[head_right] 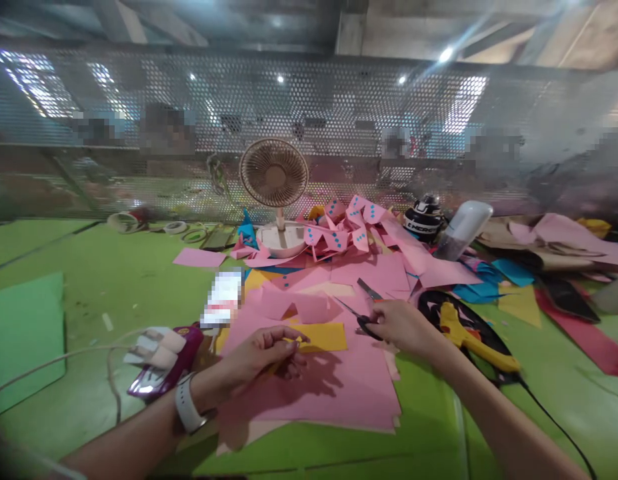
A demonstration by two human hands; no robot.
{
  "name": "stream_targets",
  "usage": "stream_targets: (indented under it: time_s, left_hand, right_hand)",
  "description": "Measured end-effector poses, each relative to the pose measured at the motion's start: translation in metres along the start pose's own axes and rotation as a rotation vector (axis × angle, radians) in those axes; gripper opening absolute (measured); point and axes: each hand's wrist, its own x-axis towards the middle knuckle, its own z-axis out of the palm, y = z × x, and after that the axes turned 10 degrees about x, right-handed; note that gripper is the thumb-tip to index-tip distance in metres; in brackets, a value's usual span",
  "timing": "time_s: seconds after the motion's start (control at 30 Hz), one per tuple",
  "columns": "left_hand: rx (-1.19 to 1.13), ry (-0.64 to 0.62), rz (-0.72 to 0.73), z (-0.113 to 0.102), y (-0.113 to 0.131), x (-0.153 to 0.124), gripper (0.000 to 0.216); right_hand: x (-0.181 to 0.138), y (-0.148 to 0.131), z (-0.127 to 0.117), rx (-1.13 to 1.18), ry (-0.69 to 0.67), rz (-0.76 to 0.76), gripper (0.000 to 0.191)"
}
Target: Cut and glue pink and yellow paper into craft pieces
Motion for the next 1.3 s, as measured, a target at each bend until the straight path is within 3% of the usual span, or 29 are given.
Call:
stream_targets:
  time_s: [0.2,0.3,0.37,0.5,0.63,0.87,1.1,1.3]
  left_hand:
    - [-0.006,0.037,0.069,-0.001,0.0,0.0,0.027]
    - [0.039,0.06,0.088,0.001,0.005,-0.003,0.027]
    - [0.053,0.061,0.131,0.002,0.006,-0.004,0.023]
    - [-0.033,0.02,0.282,0.004,0.006,-0.005,0.015]
    - [-0.108,-0.013,0.322,0.005,0.005,-0.005,0.015]
    - [-0.175,0.037,0.292,0.004,0.003,-0.003,0.016]
    - [-0.231,0.052,0.301,0.006,0.0,-0.003,0.017]
    - [-0.21,0.068,0.249,0.005,-0.001,-0.001,0.018]
  right_hand:
    - [-0.006,-0.012,-0.001,-0.166,-0.094,-0.045,0.019]
    - [-0.013,-0.023,0.002,-0.18,0.004,-0.086,0.022]
    - [-0.018,-0.036,0.011,-0.05,0.067,-0.121,0.027]
    - [-0.028,-0.072,0.042,0.415,-0.139,-0.136,0.039]
    - [-0.028,-0.097,0.064,0.68,-0.177,-0.207,0.032]
    - [-0.015,-0.091,0.065,0.772,-0.2,-0.191,0.018]
    - [-0.009,-0.093,0.061,0.858,-0.264,-0.171,0.03]
    - [-0.004,-0.09,0.062,0.833,-0.293,-0.167,0.023]
